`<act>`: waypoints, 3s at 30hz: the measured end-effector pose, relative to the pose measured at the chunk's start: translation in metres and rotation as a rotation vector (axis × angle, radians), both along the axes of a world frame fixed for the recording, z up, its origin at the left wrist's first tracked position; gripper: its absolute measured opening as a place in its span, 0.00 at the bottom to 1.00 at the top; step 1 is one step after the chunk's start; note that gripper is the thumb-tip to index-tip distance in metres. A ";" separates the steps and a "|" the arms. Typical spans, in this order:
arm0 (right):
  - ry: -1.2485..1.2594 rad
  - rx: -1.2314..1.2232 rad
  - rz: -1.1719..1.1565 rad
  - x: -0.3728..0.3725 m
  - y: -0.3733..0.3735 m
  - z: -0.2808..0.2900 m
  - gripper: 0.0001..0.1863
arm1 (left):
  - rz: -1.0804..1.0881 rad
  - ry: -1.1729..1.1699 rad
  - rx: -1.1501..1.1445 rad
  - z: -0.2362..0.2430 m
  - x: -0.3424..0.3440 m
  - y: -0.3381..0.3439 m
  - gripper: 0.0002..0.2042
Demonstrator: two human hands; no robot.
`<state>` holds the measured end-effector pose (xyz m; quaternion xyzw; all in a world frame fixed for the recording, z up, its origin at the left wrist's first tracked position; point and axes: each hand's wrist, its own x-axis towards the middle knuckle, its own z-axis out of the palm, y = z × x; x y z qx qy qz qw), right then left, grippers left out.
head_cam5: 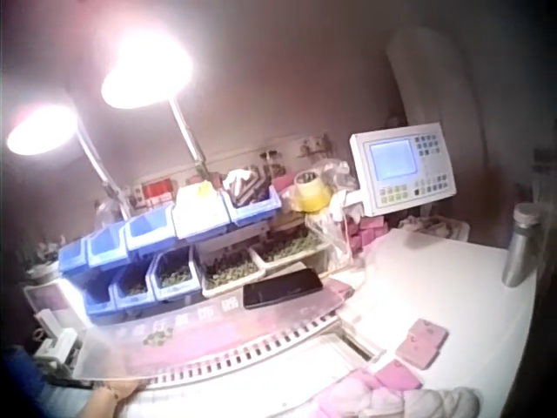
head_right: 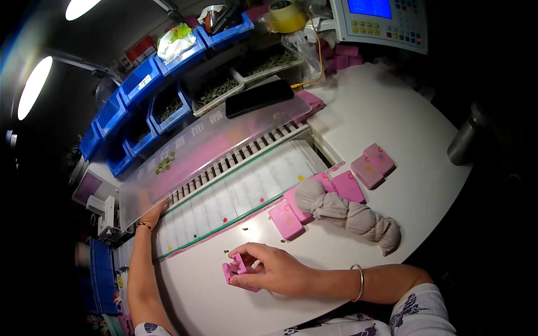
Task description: The person uses two hands to open a pink mold, extracts a green cast object, and uses a cloth to wipe the mold surface before reassembling it.
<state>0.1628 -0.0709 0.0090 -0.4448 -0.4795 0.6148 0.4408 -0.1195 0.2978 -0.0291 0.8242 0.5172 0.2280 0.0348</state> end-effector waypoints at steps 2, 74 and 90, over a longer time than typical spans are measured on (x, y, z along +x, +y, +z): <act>0.032 0.086 -0.057 -0.004 -0.001 -0.005 0.27 | 0.064 0.054 0.132 -0.007 -0.002 -0.004 0.35; -0.637 1.002 -0.254 -0.019 -0.001 0.002 0.10 | -0.085 -1.438 -0.977 0.014 0.120 -0.301 0.14; -0.956 1.301 -0.507 0.007 0.000 0.006 0.10 | -0.551 -1.343 -1.328 0.034 0.102 -0.305 0.10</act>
